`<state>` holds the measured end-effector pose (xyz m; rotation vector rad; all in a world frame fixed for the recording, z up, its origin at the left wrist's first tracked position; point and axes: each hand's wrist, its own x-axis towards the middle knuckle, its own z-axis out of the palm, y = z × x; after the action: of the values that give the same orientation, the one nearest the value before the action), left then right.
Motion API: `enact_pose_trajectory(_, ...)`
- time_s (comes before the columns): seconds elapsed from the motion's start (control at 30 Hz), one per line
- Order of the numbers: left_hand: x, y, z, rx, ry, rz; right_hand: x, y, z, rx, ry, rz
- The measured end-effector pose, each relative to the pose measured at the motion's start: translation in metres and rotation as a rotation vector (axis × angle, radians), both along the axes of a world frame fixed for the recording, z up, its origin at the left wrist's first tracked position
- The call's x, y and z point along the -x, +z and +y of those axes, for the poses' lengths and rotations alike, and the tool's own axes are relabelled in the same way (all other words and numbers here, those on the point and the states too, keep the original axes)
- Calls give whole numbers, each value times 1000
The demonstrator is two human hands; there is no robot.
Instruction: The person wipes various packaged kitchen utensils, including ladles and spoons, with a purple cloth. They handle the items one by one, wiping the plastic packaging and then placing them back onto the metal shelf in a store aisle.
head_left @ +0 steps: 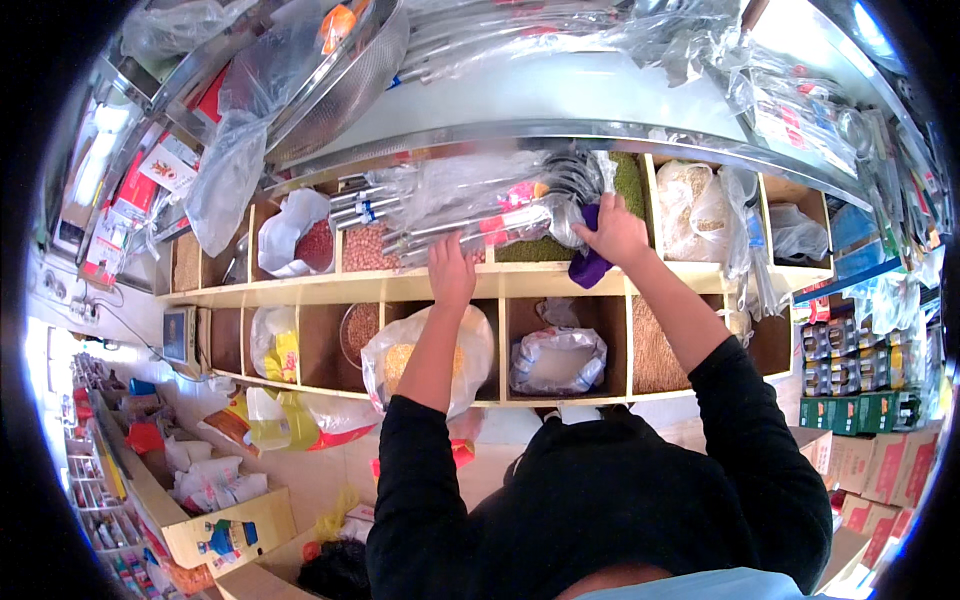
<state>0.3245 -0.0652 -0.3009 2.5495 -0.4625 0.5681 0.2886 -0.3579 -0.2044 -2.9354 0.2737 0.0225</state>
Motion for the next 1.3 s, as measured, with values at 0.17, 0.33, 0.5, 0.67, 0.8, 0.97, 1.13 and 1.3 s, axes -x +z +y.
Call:
enact_pose_trajectory(0.17,-12,-11,2,-40,-23,-47,6,-2,9,75,107,27)
enact_pose_trajectory(0.33,-8,9,4,-86,3,-84,19,17,6,-46,161,-374)
enact_pose_trajectory(0.5,-9,29,10,-165,-80,-252,39,48,-3,-82,146,-573)
enact_pose_trajectory(0.67,-24,28,13,-205,-191,-326,49,50,-10,-95,92,-581)
enact_pose_trajectory(0.8,-31,18,2,-151,-174,-306,49,28,-13,-147,43,-555)
enact_pose_trajectory(0.97,-20,41,-7,-133,-205,-382,63,31,-25,-179,-32,-574)
enact_pose_trajectory(1.13,2,135,-4,-141,-442,-438,101,103,-43,-351,-30,-540)
enact_pose_trajectory(1.3,0,262,-27,-277,-591,-755,146,216,-71,-668,-29,-491)
